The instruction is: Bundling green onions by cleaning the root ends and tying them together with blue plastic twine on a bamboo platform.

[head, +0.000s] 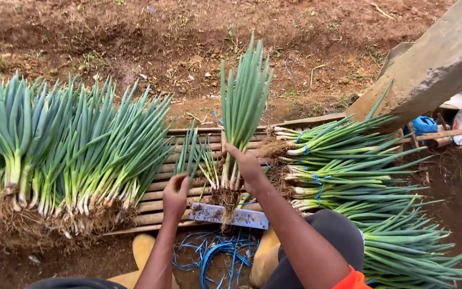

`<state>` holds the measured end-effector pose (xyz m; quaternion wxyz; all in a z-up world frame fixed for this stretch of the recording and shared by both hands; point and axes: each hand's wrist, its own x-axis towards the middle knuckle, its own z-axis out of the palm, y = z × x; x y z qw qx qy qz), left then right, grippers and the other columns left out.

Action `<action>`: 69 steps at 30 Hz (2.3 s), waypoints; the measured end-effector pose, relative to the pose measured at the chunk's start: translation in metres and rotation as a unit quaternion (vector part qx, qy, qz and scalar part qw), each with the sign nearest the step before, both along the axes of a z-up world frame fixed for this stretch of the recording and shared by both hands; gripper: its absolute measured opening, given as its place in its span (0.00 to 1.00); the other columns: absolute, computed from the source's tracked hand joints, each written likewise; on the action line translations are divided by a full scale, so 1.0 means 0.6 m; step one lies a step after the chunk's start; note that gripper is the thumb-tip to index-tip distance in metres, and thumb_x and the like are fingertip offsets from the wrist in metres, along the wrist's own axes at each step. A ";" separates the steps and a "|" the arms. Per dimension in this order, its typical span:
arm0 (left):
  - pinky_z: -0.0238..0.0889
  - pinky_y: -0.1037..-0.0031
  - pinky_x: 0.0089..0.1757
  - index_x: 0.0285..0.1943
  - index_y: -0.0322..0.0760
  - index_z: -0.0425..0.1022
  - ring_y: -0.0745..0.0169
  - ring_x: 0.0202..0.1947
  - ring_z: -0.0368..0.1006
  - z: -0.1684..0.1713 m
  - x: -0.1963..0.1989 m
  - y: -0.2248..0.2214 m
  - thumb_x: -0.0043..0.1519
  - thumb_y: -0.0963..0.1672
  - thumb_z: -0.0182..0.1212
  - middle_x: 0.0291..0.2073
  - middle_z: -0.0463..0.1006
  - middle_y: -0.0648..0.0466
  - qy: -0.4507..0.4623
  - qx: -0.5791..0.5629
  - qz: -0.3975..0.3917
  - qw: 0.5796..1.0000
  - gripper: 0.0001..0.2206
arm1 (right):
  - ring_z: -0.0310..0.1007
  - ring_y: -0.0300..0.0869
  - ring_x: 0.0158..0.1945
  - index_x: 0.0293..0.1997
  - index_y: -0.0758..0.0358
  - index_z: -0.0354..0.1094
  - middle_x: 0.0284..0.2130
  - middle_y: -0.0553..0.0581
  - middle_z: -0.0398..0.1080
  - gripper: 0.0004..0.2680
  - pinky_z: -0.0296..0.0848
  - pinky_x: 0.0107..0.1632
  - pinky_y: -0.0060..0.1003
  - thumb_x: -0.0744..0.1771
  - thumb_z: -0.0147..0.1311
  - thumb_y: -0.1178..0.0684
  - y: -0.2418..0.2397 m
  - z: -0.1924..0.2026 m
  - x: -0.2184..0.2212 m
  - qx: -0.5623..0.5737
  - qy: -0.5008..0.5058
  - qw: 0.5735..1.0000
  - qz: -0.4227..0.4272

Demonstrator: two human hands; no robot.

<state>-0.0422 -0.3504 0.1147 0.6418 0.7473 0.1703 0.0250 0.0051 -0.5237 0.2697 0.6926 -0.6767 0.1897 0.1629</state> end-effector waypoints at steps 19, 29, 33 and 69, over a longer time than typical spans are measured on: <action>0.76 0.57 0.32 0.61 0.18 0.68 0.43 0.26 0.80 0.026 0.011 0.067 0.65 0.44 0.56 0.29 0.79 0.29 -0.006 -0.389 -0.132 0.912 0.20 | 0.61 0.61 0.68 0.58 0.63 0.71 0.59 0.72 0.68 0.27 0.56 0.70 0.55 0.64 0.45 0.29 -0.031 -0.438 -0.058 -0.300 0.086 0.944 0.109; 0.77 0.69 0.31 0.58 0.29 0.65 0.53 0.37 0.81 0.109 0.011 0.097 0.68 0.47 0.50 0.63 0.73 0.36 -0.077 -0.484 -0.156 0.858 0.17 | 0.41 0.48 0.77 0.78 0.54 0.32 0.76 0.56 0.39 0.29 0.49 0.76 0.52 0.69 0.48 0.53 0.055 -0.353 -0.161 -0.364 0.143 0.868 0.305; 0.79 0.50 0.39 0.53 0.26 0.73 0.42 0.43 0.81 0.135 0.006 0.077 0.67 0.46 0.54 0.64 0.70 0.35 -0.100 -0.548 -0.142 0.818 0.15 | 0.51 0.60 0.74 0.77 0.62 0.44 0.71 0.73 0.50 0.28 0.53 0.72 0.58 0.67 0.49 0.49 0.034 -0.404 -0.130 -0.364 0.024 0.890 0.276; 0.69 0.58 0.50 0.49 0.28 0.80 0.54 0.44 0.75 0.221 0.141 0.016 0.57 0.52 0.75 0.40 0.82 0.39 0.028 -0.105 -0.168 0.980 0.23 | 0.72 0.39 0.40 0.57 0.74 0.65 0.38 0.62 0.74 0.14 0.79 0.41 0.33 0.66 0.59 0.62 0.017 -0.055 0.038 0.045 -0.217 0.973 0.070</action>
